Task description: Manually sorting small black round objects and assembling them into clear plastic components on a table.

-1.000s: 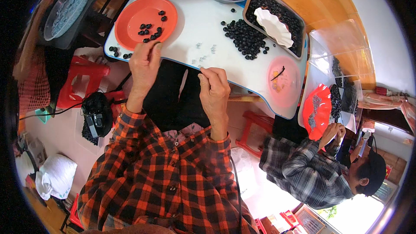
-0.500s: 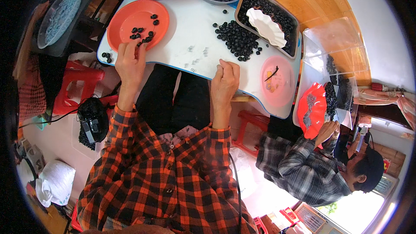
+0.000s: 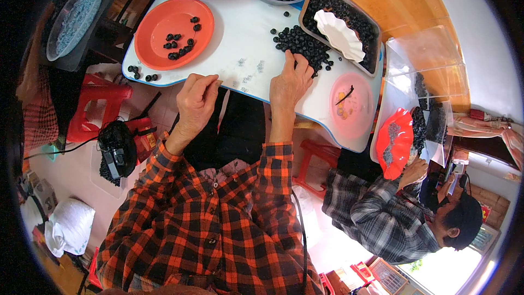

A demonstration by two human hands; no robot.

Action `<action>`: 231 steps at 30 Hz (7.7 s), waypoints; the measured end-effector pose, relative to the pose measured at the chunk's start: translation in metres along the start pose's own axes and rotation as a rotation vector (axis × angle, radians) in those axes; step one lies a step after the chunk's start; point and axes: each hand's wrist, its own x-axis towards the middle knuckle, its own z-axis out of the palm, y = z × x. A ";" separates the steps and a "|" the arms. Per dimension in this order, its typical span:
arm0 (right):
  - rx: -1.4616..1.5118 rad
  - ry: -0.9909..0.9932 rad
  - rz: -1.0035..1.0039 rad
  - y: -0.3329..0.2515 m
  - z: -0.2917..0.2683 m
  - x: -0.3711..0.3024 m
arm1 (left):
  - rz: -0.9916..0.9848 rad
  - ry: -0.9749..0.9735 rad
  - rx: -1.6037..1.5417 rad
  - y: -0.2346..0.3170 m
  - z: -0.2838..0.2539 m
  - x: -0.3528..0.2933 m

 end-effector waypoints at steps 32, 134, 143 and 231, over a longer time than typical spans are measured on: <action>0.099 -0.049 -0.029 -0.005 -0.009 -0.013 | -0.056 -0.107 -0.060 0.007 0.010 -0.012; 0.791 -0.100 0.056 -0.044 -0.067 -0.077 | -1.027 -0.599 -1.122 0.023 0.021 -0.012; 0.761 0.005 0.223 -0.025 -0.059 -0.079 | 0.162 -0.309 0.096 0.034 0.055 0.025; 0.259 0.056 0.094 0.009 -0.030 -0.023 | -1.134 -0.648 -1.499 -0.001 0.002 -0.066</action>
